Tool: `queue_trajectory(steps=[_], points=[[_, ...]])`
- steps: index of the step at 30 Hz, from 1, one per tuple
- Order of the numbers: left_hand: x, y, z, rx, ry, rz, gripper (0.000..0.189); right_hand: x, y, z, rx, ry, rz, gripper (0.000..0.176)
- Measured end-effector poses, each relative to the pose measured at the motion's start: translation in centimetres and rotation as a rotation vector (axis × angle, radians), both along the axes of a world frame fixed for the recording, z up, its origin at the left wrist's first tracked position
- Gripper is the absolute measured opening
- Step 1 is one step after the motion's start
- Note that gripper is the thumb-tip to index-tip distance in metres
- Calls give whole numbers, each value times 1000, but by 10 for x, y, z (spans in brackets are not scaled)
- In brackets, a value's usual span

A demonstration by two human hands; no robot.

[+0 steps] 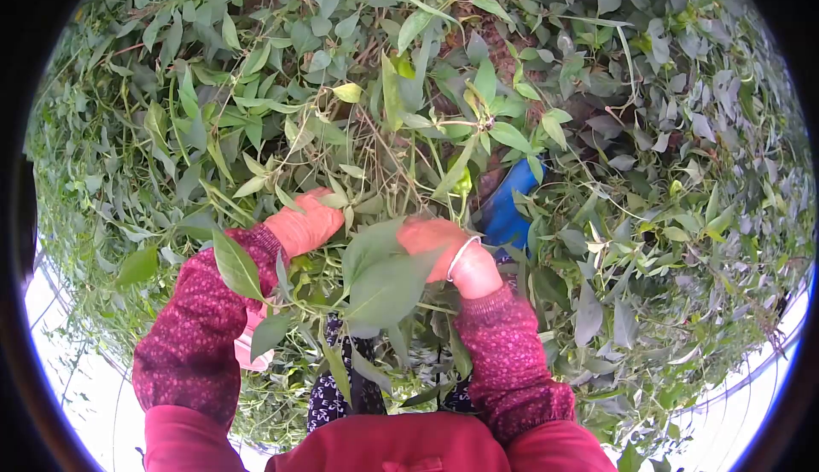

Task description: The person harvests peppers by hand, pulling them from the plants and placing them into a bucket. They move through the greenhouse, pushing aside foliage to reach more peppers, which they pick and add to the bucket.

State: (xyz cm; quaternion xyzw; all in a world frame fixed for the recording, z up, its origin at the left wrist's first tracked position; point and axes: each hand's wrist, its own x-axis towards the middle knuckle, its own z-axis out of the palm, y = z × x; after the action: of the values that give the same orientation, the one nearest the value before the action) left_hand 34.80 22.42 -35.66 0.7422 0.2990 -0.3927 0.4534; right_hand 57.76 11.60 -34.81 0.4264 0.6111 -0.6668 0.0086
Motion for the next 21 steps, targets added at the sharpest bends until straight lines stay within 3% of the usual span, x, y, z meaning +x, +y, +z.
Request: queue_trajectory(steps=[1,4,7,9,11,12,15,16,20,21], points=[[12,11,-4,85,-122,-486,21,0,2,2,19,16,6,52],[36,19,-38,-7,429,-580,18,6,21,26,-7,-21,66,54],[-50,-9,-110,337,208,85,18,5,7,14,-33,44,-65,56],[-66,-18,-132,431,112,243,22,6,1,11,-36,31,-65,57],[-21,4,-81,382,217,91,23,5,-1,8,-26,35,-55,57],[-17,2,-77,363,242,118,33,5,-2,4,-16,42,-45,58],[7,-1,-67,355,319,451,44,7,12,20,-67,-11,-4,64],[4,-4,-79,349,228,441,51,8,17,27,-97,-41,11,67],[3,-14,-118,213,337,772,31,8,13,25,-70,-18,-50,63],[-3,-18,-136,172,146,658,27,7,9,21,-61,-17,-53,60]])
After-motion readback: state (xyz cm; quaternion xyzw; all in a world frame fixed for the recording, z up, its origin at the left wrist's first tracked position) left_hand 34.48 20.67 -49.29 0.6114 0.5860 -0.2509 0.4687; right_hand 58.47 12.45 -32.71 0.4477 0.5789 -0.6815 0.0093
